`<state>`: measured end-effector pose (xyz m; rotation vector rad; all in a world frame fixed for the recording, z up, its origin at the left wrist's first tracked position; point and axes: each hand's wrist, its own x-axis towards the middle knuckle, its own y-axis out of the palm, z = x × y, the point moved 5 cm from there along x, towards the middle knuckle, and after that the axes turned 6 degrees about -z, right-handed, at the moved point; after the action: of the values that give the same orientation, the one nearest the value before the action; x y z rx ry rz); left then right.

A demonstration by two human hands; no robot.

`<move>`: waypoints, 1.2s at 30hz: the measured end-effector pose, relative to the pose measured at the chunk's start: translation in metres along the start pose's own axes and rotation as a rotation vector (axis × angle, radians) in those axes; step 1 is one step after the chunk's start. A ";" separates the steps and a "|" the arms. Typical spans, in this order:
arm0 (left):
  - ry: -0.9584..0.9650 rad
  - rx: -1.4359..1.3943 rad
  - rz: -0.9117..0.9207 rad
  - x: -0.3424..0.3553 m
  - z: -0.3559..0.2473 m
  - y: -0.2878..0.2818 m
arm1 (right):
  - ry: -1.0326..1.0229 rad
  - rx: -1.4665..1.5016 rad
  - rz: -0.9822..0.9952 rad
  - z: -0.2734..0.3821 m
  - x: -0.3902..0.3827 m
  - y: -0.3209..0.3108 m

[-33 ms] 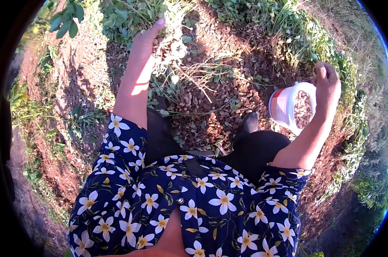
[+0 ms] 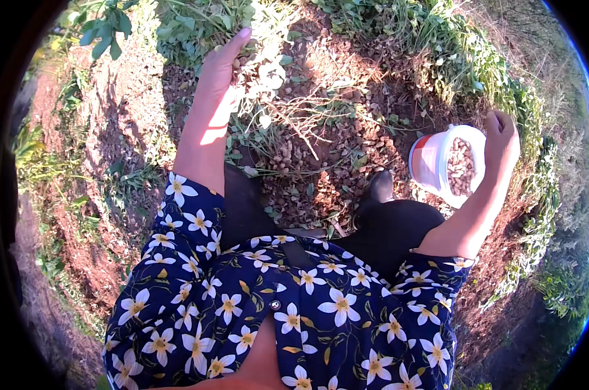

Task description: The person stands in a garden and manually harvests peanuts by pulling plants from the soil. They shake the roots to dislodge dirt and place the harvested peanuts into a white bucket nearby.

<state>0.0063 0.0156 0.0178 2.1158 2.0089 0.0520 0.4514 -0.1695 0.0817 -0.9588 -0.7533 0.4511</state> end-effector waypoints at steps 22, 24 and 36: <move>-0.131 -0.693 0.240 0.000 0.011 0.026 | -0.168 1.083 1.020 0.227 -0.176 0.084; -0.121 -0.768 0.384 0.002 0.009 0.017 | -0.706 0.801 0.493 0.224 -0.169 0.089; -0.200 -0.956 0.615 -0.002 -0.006 0.003 | -0.520 0.083 0.070 0.172 -0.088 0.033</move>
<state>0.0085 0.0140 0.0250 1.8402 0.8429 0.7041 0.2643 -0.1128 0.0820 -0.7965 -1.1606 0.8042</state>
